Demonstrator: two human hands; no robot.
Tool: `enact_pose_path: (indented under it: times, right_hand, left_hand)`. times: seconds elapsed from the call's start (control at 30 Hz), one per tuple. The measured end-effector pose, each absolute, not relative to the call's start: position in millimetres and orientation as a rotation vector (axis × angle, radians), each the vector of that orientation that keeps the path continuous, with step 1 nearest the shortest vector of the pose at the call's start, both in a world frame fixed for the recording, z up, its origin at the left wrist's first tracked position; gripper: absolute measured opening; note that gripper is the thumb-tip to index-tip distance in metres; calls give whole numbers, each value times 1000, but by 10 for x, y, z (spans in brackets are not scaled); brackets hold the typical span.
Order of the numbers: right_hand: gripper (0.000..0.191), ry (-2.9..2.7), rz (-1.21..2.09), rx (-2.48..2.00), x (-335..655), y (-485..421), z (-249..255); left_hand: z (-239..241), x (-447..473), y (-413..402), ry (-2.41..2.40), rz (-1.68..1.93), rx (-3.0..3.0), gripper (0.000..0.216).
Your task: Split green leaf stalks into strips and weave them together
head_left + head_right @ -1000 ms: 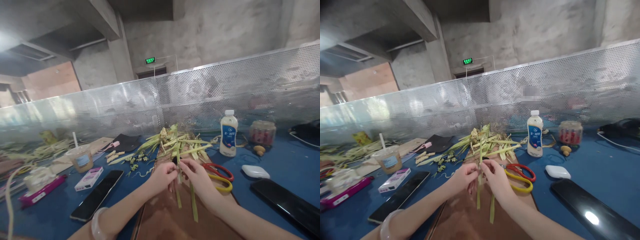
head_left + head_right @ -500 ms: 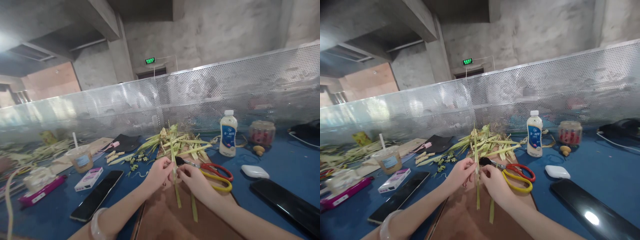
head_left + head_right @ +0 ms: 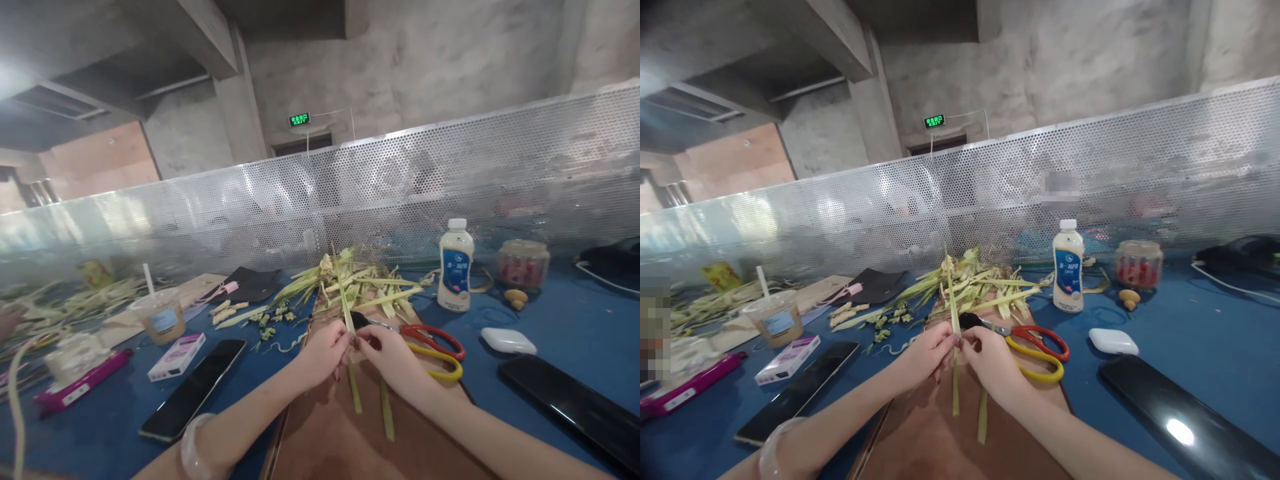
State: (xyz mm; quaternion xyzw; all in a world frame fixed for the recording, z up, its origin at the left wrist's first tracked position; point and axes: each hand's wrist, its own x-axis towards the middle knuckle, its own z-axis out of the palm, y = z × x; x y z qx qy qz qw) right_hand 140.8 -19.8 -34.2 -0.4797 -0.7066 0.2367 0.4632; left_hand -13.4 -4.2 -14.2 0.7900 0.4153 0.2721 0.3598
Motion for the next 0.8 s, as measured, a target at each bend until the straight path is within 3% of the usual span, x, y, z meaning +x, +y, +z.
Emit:
enact_pose_path:
  times: [0.4,0.8]
  right_hand:
    - [10,-1794,233,-1293,1343,-287,-354]
    - [8,-1895,258,-1074,1394,-215,-398]
  left_hand:
    - [-22,-147,-98,1112,609,2126,25]
    - [82,-182,-96,865,525,1656,19]
